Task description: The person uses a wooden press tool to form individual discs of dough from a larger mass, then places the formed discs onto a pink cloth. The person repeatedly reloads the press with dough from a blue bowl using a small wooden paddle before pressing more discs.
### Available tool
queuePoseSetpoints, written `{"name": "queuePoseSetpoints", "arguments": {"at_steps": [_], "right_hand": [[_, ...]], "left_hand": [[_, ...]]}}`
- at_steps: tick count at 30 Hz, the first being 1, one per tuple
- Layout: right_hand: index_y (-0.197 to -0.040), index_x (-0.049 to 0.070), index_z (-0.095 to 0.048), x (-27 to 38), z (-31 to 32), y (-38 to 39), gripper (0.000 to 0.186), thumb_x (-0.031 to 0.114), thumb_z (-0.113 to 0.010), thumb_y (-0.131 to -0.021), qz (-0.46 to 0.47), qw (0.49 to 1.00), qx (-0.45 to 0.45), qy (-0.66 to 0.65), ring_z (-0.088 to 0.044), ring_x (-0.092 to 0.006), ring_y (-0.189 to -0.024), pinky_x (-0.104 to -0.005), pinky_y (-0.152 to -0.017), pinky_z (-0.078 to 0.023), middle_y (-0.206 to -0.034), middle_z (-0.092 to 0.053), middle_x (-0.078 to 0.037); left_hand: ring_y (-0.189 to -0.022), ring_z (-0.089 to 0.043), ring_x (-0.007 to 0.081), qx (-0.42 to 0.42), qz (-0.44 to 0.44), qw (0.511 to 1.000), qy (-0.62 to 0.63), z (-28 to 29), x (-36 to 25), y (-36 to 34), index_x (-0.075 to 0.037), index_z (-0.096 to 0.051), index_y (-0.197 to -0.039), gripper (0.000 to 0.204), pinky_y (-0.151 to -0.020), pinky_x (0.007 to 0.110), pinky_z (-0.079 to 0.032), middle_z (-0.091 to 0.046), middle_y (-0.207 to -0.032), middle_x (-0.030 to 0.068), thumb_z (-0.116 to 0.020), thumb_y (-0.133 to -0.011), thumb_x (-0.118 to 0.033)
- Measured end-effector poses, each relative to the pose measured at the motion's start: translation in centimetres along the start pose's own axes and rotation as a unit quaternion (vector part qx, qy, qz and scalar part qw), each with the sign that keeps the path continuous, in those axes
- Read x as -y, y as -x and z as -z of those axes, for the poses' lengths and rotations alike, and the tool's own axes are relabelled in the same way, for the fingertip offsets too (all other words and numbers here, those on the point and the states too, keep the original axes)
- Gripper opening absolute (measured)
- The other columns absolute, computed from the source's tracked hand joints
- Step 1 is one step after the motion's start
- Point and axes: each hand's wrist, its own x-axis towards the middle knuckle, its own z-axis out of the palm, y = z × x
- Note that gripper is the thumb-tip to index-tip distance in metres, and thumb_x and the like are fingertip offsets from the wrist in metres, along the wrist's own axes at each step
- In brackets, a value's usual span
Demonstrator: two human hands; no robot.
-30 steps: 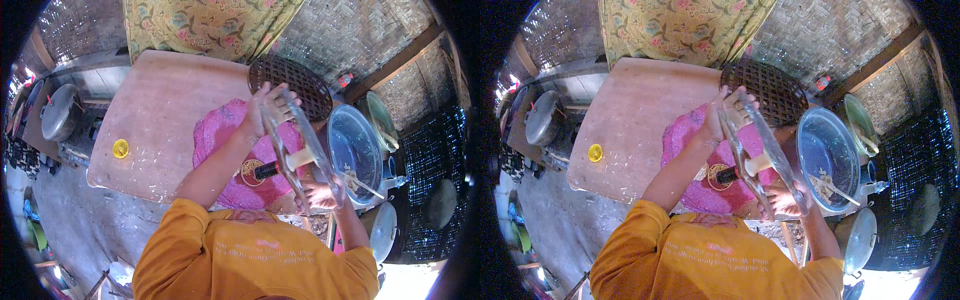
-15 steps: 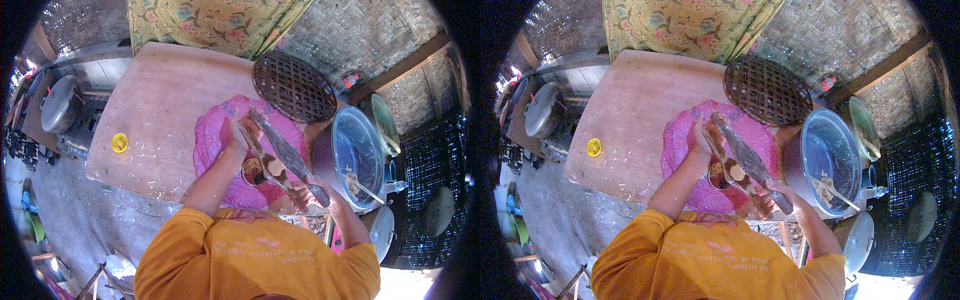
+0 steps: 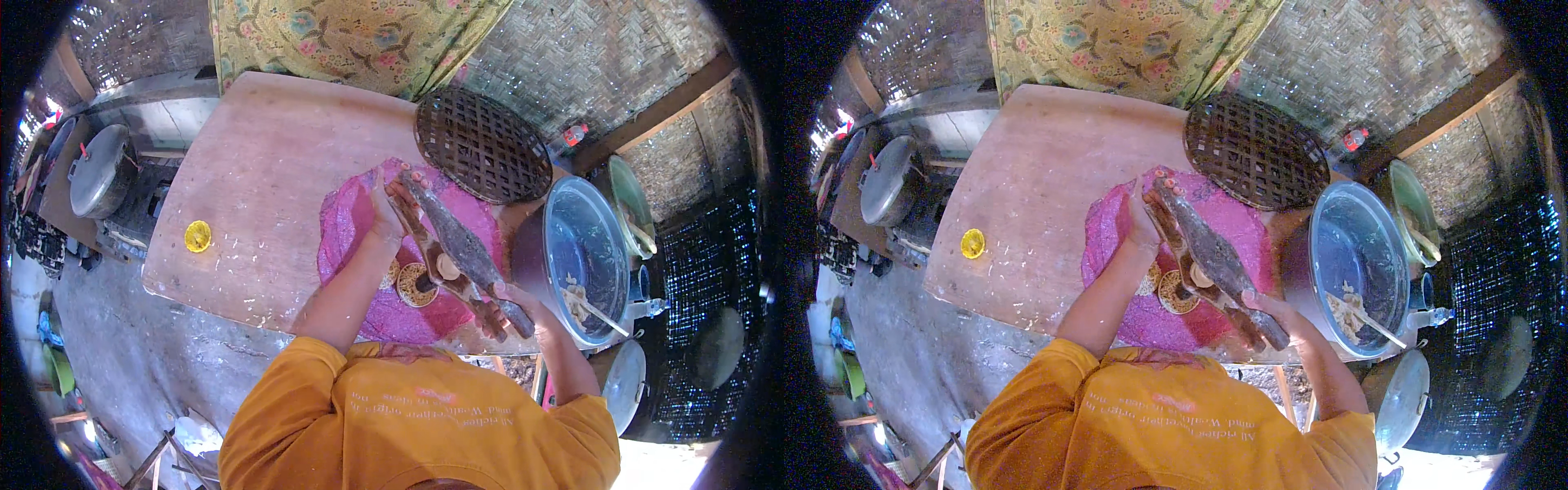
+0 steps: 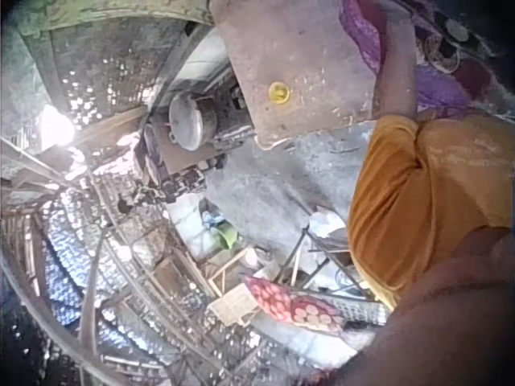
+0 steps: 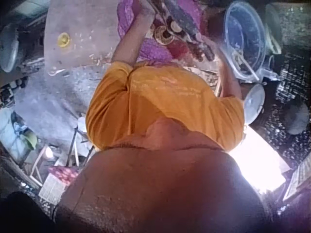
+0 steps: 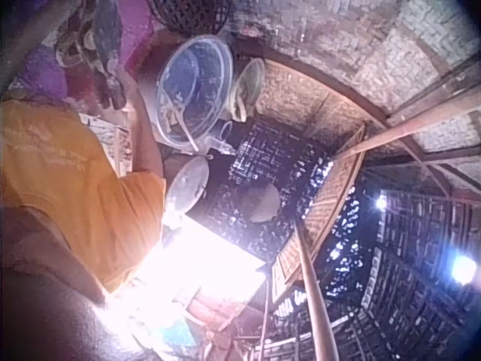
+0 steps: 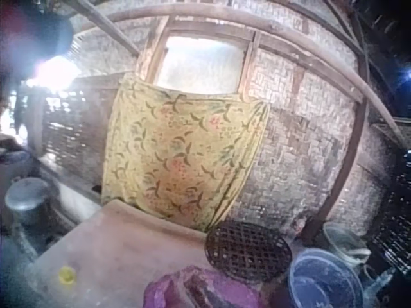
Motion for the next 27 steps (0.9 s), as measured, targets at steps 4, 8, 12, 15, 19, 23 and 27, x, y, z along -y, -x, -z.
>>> {"name": "queuePoseSetpoints", "arguments": {"at_steps": [4,8,12,15,19,23,27], "right_hand": [[-0.108,0.002,-0.057,-1.3,-0.4,-0.6,0.062,0.059,-0.05,-0.086,0.041,0.999,-0.009,-0.009,-0.055,-0.0163,-0.049,-0.0284,-0.041,-0.043,-0.071,-0.06,-0.009],[-0.114,0.005,-0.056,-4.7,2.1,-4.1,0.06,0.058,-0.048,-0.088,0.126,0.989,-0.026,-0.079,-0.055,-0.0141,-0.051,-0.0268,-0.043,-0.042,-0.074,-0.059,-0.008],[-0.118,0.009,-0.054,-7.2,1.1,-7.9,0.052,0.051,-0.048,-0.089,0.175,0.965,0.022,-0.195,-0.056,-0.0149,-0.054,-0.0277,-0.045,-0.043,-0.08,-0.059,-0.009],[-0.121,0.011,-0.053,-8.4,-0.4,-10.3,0.047,0.047,-0.048,-0.09,0.156,0.951,0.107,-0.244,-0.057,-0.0155,-0.057,-0.0284,-0.046,-0.044,-0.085,-0.059,-0.009],[-0.125,0.015,-0.052,-9.0,-0.5,-11.3,0.042,0.04,-0.048,-0.092,0.107,0.937,0.201,-0.265,-0.059,-0.0163,-0.061,-0.0293,-0.048,-0.045,-0.091,-0.059,-0.01],[-0.13,0.019,-0.05,-10.6,0.4,-12.2,0.041,0.033,-0.049,-0.091,0.222,0.97,0.015,0.096,-0.062,-0.023,-0.07,-0.0343,-0.057,-0.049,-0.1,-0.06,-0.012],[-0.135,0.008,-0.045,-7.2,-3.1,-9.1,0.051,0.022,-0.054,-0.086,0.131,0.858,-0.198,0.456,-0.051,-0.0345,-0.116,-0.0402,-0.1,-0.039,-0.126,-0.053,-0.022]], "left_hand": [[-0.081,-0.056,0.0283,-0.017,-0.019,1.0,-0.003,-1.1,-0.3,-0.8,-0.012,-0.058,-0.097,0.048,-0.055,0.034,-0.05,-0.059,-0.081,0.008,-0.038,-0.092,-0.055],[-0.079,-0.055,0.0259,0.035,-0.013,0.999,0.02,-0.6,-0.8,-1.3,-0.013,-0.057,-0.096,0.044,-0.046,0.026,-0.046,-0.057,-0.079,0.0058,-0.041,-0.092,-0.054],[-0.083,-0.054,0.0244,0.098,0.002,0.991,0.091,0.7,0.0,-1.4,-0.013,-0.057,-0.1,0.03,-0.053,0.028,-0.047,-0.057,-0.083,0.0043,-0.044,-0.094,-0.04],[-0.086,-0.054,0.0235,0.161,-0.003,0.98,0.114,1.8,-0.8,-1.7,-0.013,-0.058,-0.103,0.022,-0.063,0.033,-0.053,-0.059,-0.088,0.0034,-0.045,-0.094,-0.029],[-0.086,-0.054,0.0215,0.163,-0.071,0.983,0.051,1.7,-2.3,-1.5,-0.013,-0.057,-0.105,0.023,-0.063,0.029,-0.052,-0.058,-0.087,0.0025,-0.047,-0.095,-0.03],[-0.081,-0.054,0.0188,0.065,-0.156,0.985,-0.028,-2.4,-2.9,-0.7,-0.013,-0.053,-0.1,0.02,-0.066,0.03,-0.05,-0.053,-0.082,0.0019,-0.047,-0.095,-0.032],[-0.072,-0.054,0.0178,0.045,-0.217,0.965,-0.137,-9.5,-6.8,2.8,-0.014,-0.053,-0.098,0.02,-0.063,0.029,-0.048,-0.054,-0.077,0.0001,-0.047,-0.094,-0.033]]}}
